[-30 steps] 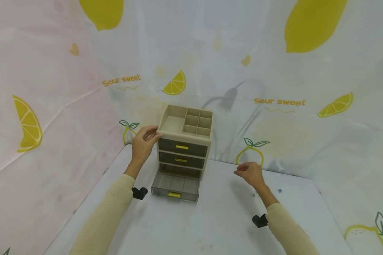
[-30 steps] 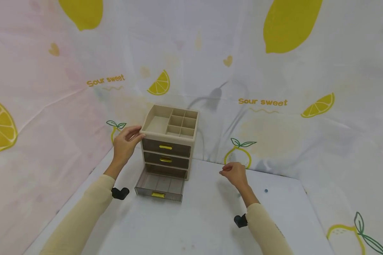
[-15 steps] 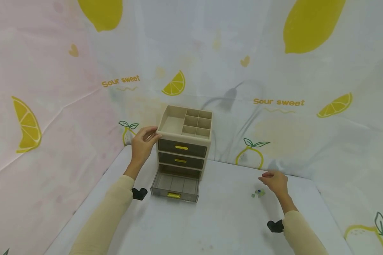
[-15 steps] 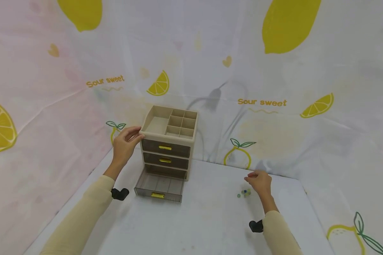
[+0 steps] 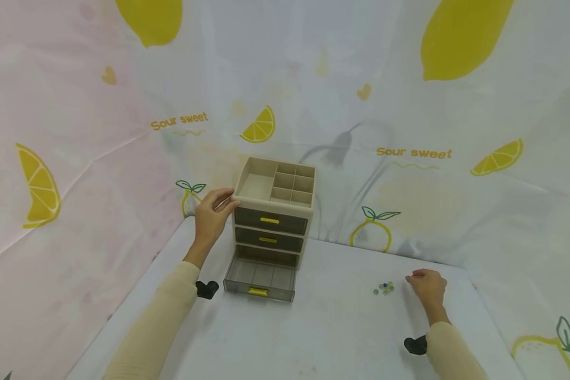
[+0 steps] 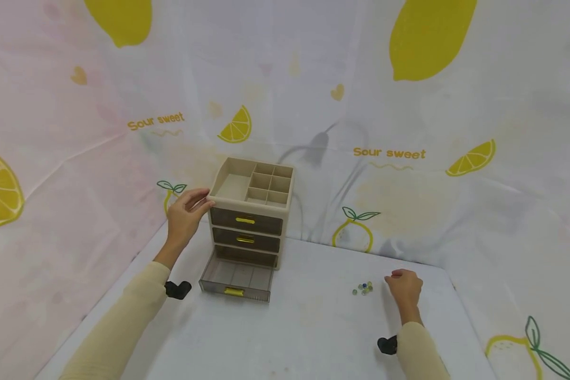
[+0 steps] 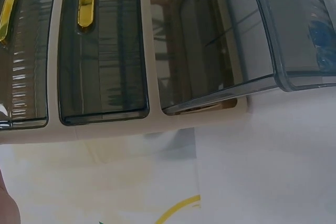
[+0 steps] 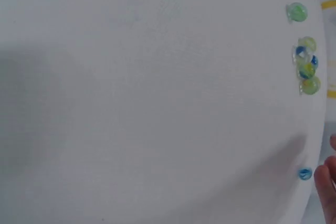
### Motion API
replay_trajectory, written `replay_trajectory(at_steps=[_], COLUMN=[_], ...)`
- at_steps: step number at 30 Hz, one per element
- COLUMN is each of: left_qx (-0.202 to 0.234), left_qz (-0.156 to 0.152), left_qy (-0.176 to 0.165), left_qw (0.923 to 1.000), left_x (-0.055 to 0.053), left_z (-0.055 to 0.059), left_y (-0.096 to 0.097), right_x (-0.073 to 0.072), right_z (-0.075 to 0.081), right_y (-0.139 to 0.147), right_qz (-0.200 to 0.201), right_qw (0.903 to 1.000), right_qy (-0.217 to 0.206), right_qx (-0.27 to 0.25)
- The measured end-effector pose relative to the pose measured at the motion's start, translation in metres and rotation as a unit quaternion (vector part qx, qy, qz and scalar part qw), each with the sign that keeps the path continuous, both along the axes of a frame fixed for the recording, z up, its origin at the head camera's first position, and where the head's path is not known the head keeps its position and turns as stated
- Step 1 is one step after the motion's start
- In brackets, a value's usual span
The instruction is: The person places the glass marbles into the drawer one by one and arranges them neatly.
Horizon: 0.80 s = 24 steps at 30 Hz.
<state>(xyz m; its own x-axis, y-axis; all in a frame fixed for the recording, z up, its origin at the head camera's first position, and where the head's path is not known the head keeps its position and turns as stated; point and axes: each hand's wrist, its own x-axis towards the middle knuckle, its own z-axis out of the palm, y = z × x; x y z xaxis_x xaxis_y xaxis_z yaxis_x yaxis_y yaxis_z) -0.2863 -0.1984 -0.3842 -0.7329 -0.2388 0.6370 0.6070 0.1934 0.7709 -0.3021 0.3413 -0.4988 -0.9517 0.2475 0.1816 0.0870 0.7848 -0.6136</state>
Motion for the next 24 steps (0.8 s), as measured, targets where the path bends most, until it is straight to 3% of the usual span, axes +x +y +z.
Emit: replay_trajectory(at_steps=[4, 10, 14, 20, 24], left_qx=[0.000, 0.007, 0.011, 0.008, 0.003], left_qz=[-0.012, -0.024, -0.031, -0.019, -0.021], left_qy=[0.010, 0.010, 0.004, 0.003, 0.006], left_qw=[0.9999, 0.9996, 0.9994, 0.9998, 0.9998], left_x=[0.000, -0.001, 0.000, 0.001, -0.002], left_z=[0.000, 0.002, 0.002, 0.002, 0.002], left_y=[-0.002, -0.004, -0.004, -0.004, -0.003], right_x=[0.001, 0.000, 0.002, 0.000, -0.005], right_z=[-0.008, -0.013, -0.013, -0.020, -0.026], right_y=[0.002, 0.008, 0.013, 0.016, 0.016], right_qz=[-0.032, -0.050, -0.078, -0.061, -0.048], right_qw=[0.9992, 0.9986, 0.9958, 0.9953, 0.9973], right_qy=[-0.022, 0.008, -0.002, -0.063, -0.050], right_qx=[-0.005, -0.017, -0.049, -0.041, -0.024])
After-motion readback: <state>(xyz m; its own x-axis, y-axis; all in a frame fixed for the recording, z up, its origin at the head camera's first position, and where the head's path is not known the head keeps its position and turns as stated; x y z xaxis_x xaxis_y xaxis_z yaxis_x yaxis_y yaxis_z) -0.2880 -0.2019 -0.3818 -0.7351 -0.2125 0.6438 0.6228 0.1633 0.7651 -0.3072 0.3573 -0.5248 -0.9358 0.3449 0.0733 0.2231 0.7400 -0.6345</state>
